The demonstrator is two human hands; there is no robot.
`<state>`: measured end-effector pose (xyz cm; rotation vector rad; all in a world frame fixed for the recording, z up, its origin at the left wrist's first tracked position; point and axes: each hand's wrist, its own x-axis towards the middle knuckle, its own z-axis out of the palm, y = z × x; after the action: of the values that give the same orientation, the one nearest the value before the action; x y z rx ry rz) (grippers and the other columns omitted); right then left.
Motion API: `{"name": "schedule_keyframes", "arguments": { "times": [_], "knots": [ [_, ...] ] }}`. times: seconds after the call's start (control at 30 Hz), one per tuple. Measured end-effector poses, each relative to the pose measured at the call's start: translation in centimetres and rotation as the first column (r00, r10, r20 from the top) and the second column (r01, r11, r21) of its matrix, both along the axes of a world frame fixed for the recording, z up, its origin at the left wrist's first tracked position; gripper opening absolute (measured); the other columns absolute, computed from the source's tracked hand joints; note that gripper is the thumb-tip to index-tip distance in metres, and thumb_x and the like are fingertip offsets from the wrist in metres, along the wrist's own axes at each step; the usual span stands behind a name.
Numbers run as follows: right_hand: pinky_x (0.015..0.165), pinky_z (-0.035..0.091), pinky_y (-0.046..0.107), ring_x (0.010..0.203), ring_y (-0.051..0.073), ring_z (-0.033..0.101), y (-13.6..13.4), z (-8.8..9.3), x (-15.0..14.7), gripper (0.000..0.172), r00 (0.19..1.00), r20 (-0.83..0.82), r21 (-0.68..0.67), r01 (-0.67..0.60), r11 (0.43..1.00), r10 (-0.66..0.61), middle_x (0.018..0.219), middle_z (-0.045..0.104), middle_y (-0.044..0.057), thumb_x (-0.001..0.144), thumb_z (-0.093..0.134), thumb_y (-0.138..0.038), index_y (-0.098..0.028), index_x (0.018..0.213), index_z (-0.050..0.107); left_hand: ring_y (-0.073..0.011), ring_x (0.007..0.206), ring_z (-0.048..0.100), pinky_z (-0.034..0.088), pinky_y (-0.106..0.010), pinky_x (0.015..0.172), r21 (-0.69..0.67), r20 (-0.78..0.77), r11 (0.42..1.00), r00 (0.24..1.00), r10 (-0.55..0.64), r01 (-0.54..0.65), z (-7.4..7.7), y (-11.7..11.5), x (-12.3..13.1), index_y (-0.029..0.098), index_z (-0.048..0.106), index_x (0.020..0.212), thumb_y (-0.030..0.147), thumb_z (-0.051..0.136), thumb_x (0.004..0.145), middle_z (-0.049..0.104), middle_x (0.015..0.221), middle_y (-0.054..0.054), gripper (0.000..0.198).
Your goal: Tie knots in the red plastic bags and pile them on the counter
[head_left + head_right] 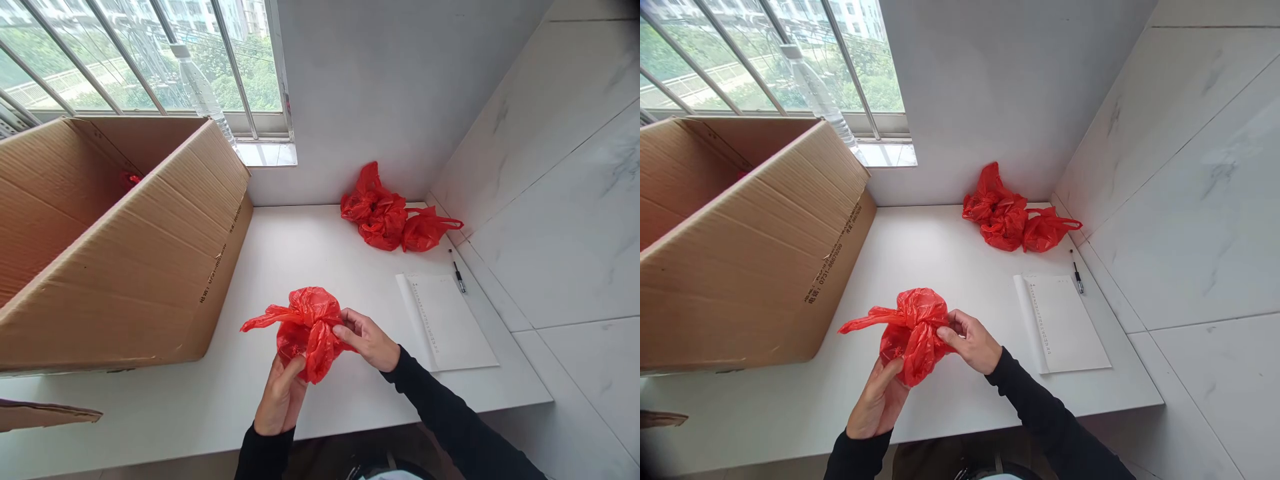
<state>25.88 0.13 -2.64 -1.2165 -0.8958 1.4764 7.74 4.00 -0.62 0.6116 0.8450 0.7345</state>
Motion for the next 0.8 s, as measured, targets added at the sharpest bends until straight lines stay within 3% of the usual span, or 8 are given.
{"name": "schedule_keyframes", "arguments": {
  "times": [0.13, 0.27, 0.37, 0.53, 0.7, 0.8],
  "knots": [
    [0.069, 0.054, 0.033, 0.068, 0.014, 0.063, 0.04, -0.11, -0.34, 0.04, 0.999, -0.05, 0.01, 0.007, 1.0, -0.007, 0.084, 0.069, 0.002, 0.093, 0.055, -0.053, -0.021, 0.115, 0.054, -0.0285, 0.101, 0.065, 0.052, -0.035, 0.08, 0.061, -0.065, 0.997, 0.997, -0.039, 0.043, -0.22, -0.48, -0.34, 0.026, 0.06, 0.119, 0.029, 0.081, 0.069, 0.07, 0.11, -0.007, 0.054],
    [0.077, 0.053, 0.032, 0.085, 0.016, 0.065, -0.15, -0.22, -0.48, 0.041, 0.995, -0.09, 0.026, 0.042, 0.999, -0.039, 0.102, 0.069, 0.006, 0.087, 0.067, -0.046, -0.021, 0.117, 0.056, -0.0268, 0.095, 0.065, 0.05, -0.037, 0.083, 0.149, -0.132, 0.982, 0.986, -0.1, 0.12, -0.54, -0.41, -0.63, 0.023, 0.064, 0.108, 0.03, 0.08, 0.071, 0.071, 0.106, -0.008, 0.041],
    [0.074, 0.052, 0.032, 0.08, 0.017, 0.066, -0.19, -0.38, -0.43, 0.038, 0.992, -0.104, -0.032, 0.075, 0.997, -0.078, 0.092, 0.07, 0.005, 0.084, 0.07, -0.048, -0.018, 0.106, 0.062, -0.0257, 0.091, 0.065, 0.05, -0.04, 0.085, 0.177, -0.178, 0.969, 0.974, -0.143, 0.175, -0.61, -0.3, -0.78, 0.023, 0.064, 0.108, 0.034, 0.08, 0.072, 0.071, 0.106, -0.009, 0.041],
    [0.065, 0.048, 0.028, 0.064, 0.012, 0.06, -0.34, -0.52, -0.43, 0.04, 0.991, -0.065, -0.091, 0.11, 0.99, -0.116, 0.074, 0.065, 0.0, 0.085, 0.065, -0.056, -0.016, 0.082, 0.061, -0.0293, 0.095, 0.066, 0.052, -0.04, 0.082, 0.217, -0.226, 0.969, 0.972, -0.065, 0.115, -0.61, -0.13, -0.52, 0.02, 0.065, 0.103, 0.04, 0.081, 0.069, 0.072, 0.103, -0.01, 0.043],
    [0.076, 0.054, 0.034, 0.085, 0.017, 0.065, -0.75, -0.06, -0.8, 0.044, 0.995, -0.078, -0.057, -0.071, 0.996, 0.067, 0.1, 0.068, 0.005, 0.084, 0.07, -0.05, -0.019, 0.114, 0.06, -0.032, 0.103, 0.066, 0.054, -0.042, 0.085, 0.175, -0.274, 0.982, 0.961, -0.027, 0.077, -0.45, 0.01, -0.36, 0.02, 0.064, 0.113, 0.042, 0.079, 0.071, 0.071, 0.111, -0.012, 0.05],
    [0.077, 0.056, 0.036, 0.086, 0.019, 0.066, -0.68, -0.15, -0.84, 0.046, 0.998, -0.047, -0.048, -0.036, 0.998, 0.034, 0.102, 0.069, 0.006, 0.082, 0.072, -0.048, -0.019, 0.116, 0.061, -0.035, 0.112, 0.063, 0.054, -0.047, 0.088, 0.086, -0.159, 0.99, 0.983, -0.093, 0.107, -0.34, -0.22, -0.77, 0.024, 0.062, 0.12, 0.044, 0.076, 0.074, 0.066, 0.124, -0.013, 0.052]
  ]
}}
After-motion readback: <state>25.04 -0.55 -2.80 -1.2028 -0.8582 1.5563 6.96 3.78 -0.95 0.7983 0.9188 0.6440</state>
